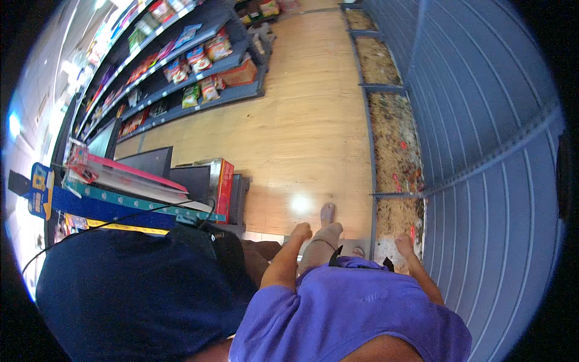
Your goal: The person picks up a metal shelf panel and places it on a stack, then attaches several metal shelf brackets to a vertical support frame by slotting them into place. They then place another metal piece into a plastic crate and walk down a supermarket aisle while holding a small brown object.
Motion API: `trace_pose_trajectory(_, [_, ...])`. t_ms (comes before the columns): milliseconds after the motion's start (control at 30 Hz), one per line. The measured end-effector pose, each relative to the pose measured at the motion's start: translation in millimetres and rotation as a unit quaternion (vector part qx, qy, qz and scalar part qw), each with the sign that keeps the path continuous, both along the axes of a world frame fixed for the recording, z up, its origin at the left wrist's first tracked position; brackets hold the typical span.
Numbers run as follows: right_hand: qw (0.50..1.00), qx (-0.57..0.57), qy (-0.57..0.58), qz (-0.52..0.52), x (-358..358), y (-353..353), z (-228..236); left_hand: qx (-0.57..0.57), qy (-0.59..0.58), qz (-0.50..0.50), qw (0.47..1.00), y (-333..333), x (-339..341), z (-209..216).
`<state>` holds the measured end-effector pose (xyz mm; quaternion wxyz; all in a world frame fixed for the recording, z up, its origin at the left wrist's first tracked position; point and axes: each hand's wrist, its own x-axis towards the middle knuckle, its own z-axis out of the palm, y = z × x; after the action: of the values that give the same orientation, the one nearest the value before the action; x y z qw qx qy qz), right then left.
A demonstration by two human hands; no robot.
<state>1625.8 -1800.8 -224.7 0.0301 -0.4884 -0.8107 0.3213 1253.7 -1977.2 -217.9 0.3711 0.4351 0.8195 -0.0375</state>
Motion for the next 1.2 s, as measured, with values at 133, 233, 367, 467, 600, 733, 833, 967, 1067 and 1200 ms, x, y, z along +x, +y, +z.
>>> trace_pose_trajectory(133, [0.994,-0.021,0.084,0.065,-113.1,38.8,19.2,-0.093,-0.001,-0.029,0.995,-4.2,-61.5,11.3])
trace_pose_trajectory(233, [0.99,-0.023,0.103,0.095,-183.7,76.2,14.5,-0.169,-0.089,0.013,0.982,-2.4,-111.1,-17.7])
trace_pose_trajectory(367, [0.977,-0.063,-0.047,0.199,-215.7,142.2,0.7,-0.204,-0.135,0.206,0.947,35.2,-179.2,-36.2])
trace_pose_trajectory(467, [0.97,-0.101,-0.165,0.15,-215.8,191.1,-15.1,-0.099,-0.154,0.208,0.961,92.7,-239.3,-12.0])
trace_pose_trajectory(600, [0.975,-0.119,-0.189,0.017,-233.3,235.0,-5.4,0.005,-0.052,0.114,0.992,163.0,-304.1,-12.4])
trace_pose_trajectory(733, [0.97,-0.133,-0.2,-0.029,-254.9,264.0,-23.4,0.083,-0.173,0.082,0.978,248.9,-339.0,-10.6])
trace_pose_trajectory(833, [0.968,-0.058,-0.212,0.123,-258.2,282.0,-77.4,0.073,-0.307,0.231,0.92,312.9,-355.7,29.5])
trace_pose_trajectory(967, [0.943,-0.136,-0.277,0.124,-344.1,334.7,-76.9,0.088,-0.308,0.244,0.915,367.1,-411.7,13.9])
trace_pose_trajectory(1067, [0.95,-0.204,-0.23,0.047,-449.2,413.9,-24.4,0.036,0.039,-0.289,0.956,364.5,-486.2,-17.5])
trace_pose_trajectory(1200, [0.994,-0.088,-0.07,0.017,-561.0,501.3,1.9,-0.134,0.039,-0.295,0.945,375.8,-570.0,-9.8])
